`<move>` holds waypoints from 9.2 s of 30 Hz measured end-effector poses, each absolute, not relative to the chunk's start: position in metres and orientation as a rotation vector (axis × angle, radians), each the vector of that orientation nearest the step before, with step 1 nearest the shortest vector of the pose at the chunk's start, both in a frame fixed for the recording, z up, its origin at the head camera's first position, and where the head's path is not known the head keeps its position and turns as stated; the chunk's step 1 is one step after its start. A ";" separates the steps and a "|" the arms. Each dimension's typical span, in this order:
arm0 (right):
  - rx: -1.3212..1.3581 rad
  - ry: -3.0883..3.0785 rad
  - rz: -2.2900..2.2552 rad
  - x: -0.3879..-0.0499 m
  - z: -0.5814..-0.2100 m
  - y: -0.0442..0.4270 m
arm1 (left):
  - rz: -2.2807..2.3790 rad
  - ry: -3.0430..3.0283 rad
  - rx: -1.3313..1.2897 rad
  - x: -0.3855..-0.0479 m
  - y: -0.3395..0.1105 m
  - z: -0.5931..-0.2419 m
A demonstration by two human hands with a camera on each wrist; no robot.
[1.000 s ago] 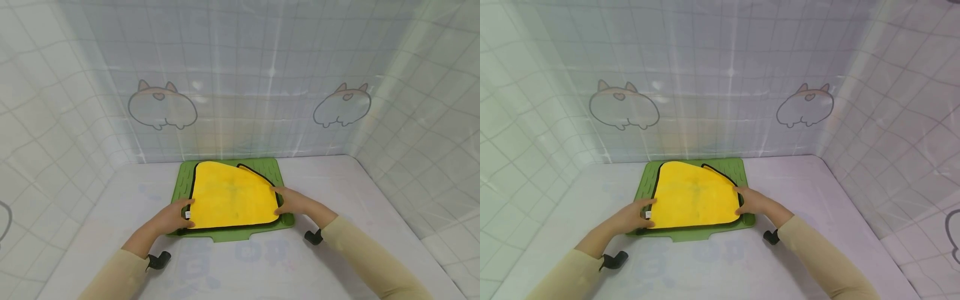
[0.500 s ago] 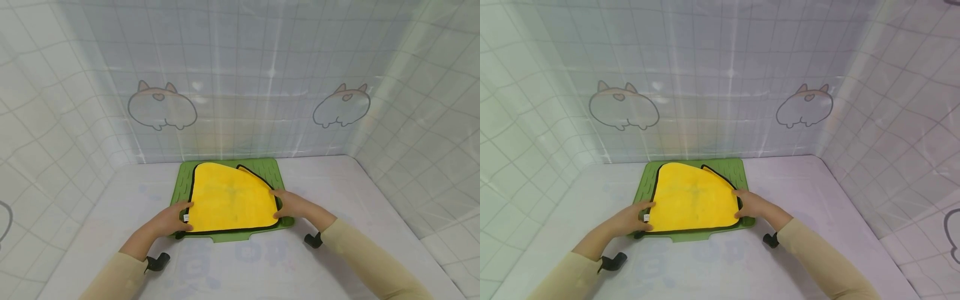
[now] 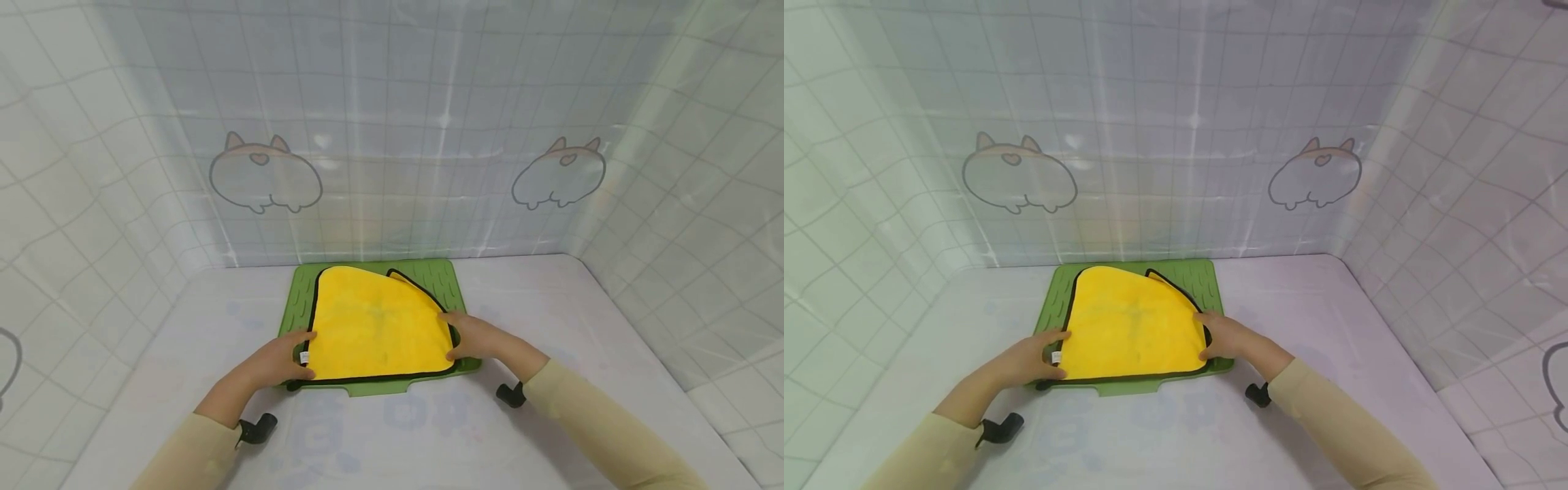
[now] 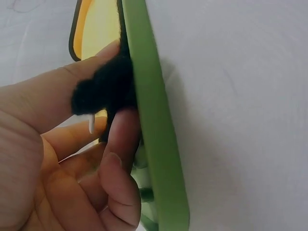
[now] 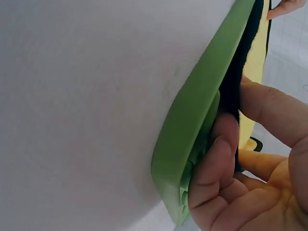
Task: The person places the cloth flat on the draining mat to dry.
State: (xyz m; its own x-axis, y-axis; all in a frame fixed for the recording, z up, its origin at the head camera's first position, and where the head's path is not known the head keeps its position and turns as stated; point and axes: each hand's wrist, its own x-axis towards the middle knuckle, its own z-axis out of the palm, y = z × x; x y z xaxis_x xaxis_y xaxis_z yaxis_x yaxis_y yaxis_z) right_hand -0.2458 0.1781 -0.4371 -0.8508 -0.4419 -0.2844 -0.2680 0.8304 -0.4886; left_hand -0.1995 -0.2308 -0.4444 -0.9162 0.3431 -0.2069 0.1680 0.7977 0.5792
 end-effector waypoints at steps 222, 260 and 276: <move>-0.781 2.590 -0.583 -0.265 -0.435 0.195 | 0.450 2.811 0.555 -0.230 -0.211 -0.445; -0.729 2.625 -0.538 -0.245 -0.443 0.211 | 0.478 2.832 0.556 -0.206 -0.237 -0.446; -0.764 2.616 -0.544 -0.240 -0.436 0.220 | 0.495 2.858 0.567 -0.195 -0.248 -0.447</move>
